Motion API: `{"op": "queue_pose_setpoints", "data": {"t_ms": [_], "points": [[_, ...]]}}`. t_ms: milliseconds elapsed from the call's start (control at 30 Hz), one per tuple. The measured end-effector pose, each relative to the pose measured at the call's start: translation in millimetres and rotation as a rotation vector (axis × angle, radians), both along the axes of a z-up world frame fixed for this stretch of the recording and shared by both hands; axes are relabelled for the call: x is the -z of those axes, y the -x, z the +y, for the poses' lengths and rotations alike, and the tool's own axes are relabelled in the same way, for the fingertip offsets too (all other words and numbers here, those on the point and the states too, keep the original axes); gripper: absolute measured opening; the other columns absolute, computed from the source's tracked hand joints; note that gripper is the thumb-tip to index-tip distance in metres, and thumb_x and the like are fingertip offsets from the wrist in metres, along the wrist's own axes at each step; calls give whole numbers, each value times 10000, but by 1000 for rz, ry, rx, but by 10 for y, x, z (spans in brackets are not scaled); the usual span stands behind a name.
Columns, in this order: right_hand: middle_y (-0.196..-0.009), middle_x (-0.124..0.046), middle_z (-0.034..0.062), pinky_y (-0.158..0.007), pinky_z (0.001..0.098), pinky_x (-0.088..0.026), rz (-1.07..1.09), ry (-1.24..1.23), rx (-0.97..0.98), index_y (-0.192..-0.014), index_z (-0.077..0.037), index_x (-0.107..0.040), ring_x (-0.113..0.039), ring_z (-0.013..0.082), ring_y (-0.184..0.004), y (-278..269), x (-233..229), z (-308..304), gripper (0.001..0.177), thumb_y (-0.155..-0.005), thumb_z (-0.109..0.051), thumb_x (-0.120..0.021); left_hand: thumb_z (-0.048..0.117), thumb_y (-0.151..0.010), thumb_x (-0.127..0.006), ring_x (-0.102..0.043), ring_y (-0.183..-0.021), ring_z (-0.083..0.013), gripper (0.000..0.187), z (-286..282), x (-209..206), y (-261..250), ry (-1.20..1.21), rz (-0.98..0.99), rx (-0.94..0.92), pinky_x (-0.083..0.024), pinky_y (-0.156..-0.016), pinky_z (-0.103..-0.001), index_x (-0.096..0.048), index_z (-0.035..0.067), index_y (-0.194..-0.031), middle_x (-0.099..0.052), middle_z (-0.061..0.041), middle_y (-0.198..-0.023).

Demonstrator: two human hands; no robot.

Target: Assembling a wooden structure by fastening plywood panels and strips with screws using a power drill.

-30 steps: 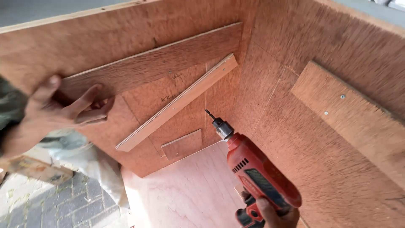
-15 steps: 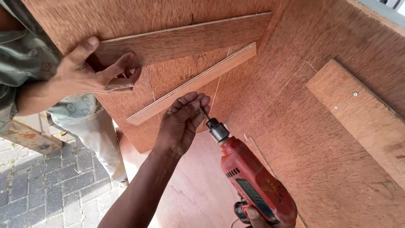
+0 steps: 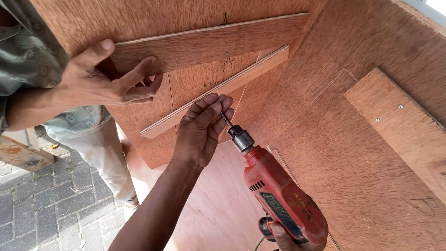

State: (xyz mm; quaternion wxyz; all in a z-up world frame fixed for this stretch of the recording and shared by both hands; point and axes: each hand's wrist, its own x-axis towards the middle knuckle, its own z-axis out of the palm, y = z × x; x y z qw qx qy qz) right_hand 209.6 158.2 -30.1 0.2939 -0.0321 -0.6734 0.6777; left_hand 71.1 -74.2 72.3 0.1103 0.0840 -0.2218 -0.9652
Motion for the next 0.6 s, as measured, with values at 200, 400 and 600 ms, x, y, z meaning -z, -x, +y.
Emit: {"op": "queue_pose_setpoints", "data": {"t_ms": [200,400,600], "points": [[-1247,-669,220,-718,343,-661,102,-151,56,-1326,98,-564,-733,292,-885,220,-147,-142,877,-521,-86,-860,-13,-969,-614,-723,-1118,-316,105,-31,-49,234,90,63,91,-612,-997,-408,-667,-19,-1059,-730,-257,-1169],[-1291,-623,269,-827,374,-685,304,-239,-98,-1359,112,-500,-698,314,-987,845,-565,-342,781,-651,58,-826,84,-1029,-581,-725,-934,-274,184,-1,-356,958,19,21,147,-627,-881,-362,-659,-71,-1093,-744,-237,-1042],[-1130,-675,174,-817,357,-676,216,-127,-137,-1377,35,-518,-733,248,-876,1140,-826,-488,754,-689,121,-813,123,-984,-631,-743,-1030,-339,195,-12,-436,1439,-32,5,144,-617,-900,-408,-669,-41,-1082,-746,-271,-1108]]}}
